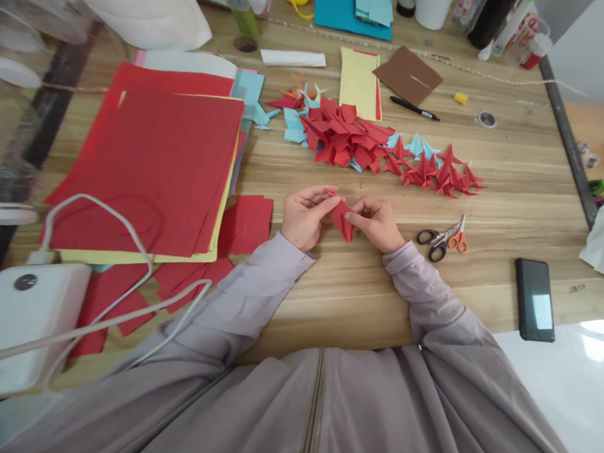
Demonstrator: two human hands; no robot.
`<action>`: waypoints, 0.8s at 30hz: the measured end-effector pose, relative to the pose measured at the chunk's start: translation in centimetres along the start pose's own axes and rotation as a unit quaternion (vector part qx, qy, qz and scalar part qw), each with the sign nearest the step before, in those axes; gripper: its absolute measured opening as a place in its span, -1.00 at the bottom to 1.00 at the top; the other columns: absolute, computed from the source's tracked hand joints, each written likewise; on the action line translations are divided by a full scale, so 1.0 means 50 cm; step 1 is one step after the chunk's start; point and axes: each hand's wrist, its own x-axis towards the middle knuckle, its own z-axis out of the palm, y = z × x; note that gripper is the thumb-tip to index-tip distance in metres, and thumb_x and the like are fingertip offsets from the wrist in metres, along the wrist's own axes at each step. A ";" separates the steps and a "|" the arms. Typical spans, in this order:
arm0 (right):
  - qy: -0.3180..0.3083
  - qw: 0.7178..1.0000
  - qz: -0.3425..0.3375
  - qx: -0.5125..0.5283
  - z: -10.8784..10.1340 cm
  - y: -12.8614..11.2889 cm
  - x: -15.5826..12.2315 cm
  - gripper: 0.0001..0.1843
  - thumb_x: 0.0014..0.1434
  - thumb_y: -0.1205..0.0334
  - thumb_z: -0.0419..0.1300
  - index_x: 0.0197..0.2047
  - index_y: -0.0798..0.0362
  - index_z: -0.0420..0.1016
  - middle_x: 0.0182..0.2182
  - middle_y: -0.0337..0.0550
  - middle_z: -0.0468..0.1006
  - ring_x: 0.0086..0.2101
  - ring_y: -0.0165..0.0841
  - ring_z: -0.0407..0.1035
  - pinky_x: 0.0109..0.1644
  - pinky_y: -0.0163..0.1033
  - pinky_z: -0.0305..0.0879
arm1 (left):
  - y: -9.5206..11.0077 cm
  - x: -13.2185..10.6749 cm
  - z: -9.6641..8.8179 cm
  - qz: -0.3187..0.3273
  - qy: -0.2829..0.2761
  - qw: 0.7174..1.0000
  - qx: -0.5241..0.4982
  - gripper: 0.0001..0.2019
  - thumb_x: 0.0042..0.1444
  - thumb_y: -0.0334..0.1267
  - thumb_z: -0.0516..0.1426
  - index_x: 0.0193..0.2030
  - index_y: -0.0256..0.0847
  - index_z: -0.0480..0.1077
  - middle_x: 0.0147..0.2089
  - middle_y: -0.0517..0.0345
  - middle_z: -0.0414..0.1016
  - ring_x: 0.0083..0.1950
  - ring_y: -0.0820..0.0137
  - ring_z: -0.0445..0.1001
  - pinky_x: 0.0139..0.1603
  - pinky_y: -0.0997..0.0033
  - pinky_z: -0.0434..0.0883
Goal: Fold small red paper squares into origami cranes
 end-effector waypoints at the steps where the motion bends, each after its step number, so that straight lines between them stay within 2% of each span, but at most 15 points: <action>1: -0.002 1.000 0.000 0.002 0.000 -0.001 0.000 -0.62 -0.16 -0.01 0.40 -0.59 0.09 0.37 -0.70 -0.30 0.41 -0.64 -0.51 0.25 -0.56 -0.36 0.16 | 0.000 0.000 0.000 0.000 0.004 1.000 -0.003 -0.68 -0.22 -0.20 0.36 -0.27 -0.22 0.52 -0.36 0.08 0.61 -0.28 0.34 0.60 -0.25 0.39 0.51; 7: -0.008 1.000 0.007 0.000 0.001 -0.003 -0.001 -0.63 -0.16 0.02 0.40 -0.59 0.08 0.37 -0.70 -0.31 0.42 -0.65 -0.51 0.23 -0.57 -0.37 0.15 | 0.005 0.002 0.002 -0.014 0.025 1.000 -0.007 -0.67 -0.24 -0.12 0.37 -0.32 -0.23 0.51 -0.40 0.08 0.61 -0.31 0.30 0.60 -0.28 0.35 0.52; 14: -0.025 1.000 0.007 -0.001 0.003 0.002 -0.001 -0.62 -0.16 -0.01 0.39 -0.58 0.08 0.37 -0.70 -0.31 0.42 -0.66 -0.50 0.24 -0.57 -0.36 0.17 | 0.004 0.007 0.000 -0.014 0.031 0.999 -0.003 -0.70 -0.10 -0.05 0.28 -0.30 -0.22 0.51 -0.50 0.14 0.57 -0.43 0.33 0.57 -0.34 0.34 0.52; 20: -0.010 1.000 0.003 0.004 0.002 0.000 -0.001 -0.64 -0.15 0.00 0.39 -0.59 0.08 0.37 -0.70 -0.30 0.43 -0.65 -0.49 0.26 -0.56 -0.36 0.18 | 0.015 0.006 0.002 -0.025 0.023 0.999 -0.022 -0.58 -0.04 0.12 0.21 -0.30 -0.25 0.51 -0.47 0.08 0.57 -0.39 0.37 0.57 -0.36 0.41 0.47; 22: -0.003 1.000 0.002 0.005 0.002 -0.001 0.000 -0.63 -0.16 0.01 0.40 -0.59 0.08 0.37 -0.70 -0.31 0.43 -0.65 -0.49 0.26 -0.56 -0.36 0.18 | 0.014 0.006 0.002 -0.018 0.023 0.999 -0.030 -0.59 -0.11 0.09 0.27 -0.31 -0.25 0.51 -0.46 0.09 0.57 -0.39 0.39 0.56 -0.35 0.41 0.46; 24: -0.001 1.000 0.003 0.007 0.002 -0.002 -0.001 -0.63 -0.17 0.01 0.41 -0.59 0.08 0.37 -0.70 -0.31 0.42 -0.64 -0.49 0.26 -0.56 -0.36 0.19 | 0.011 0.005 0.001 -0.006 0.016 1.000 -0.018 -0.61 -0.26 -0.04 0.37 -0.29 -0.23 0.52 -0.42 0.12 0.58 -0.39 0.41 0.54 -0.31 0.41 0.46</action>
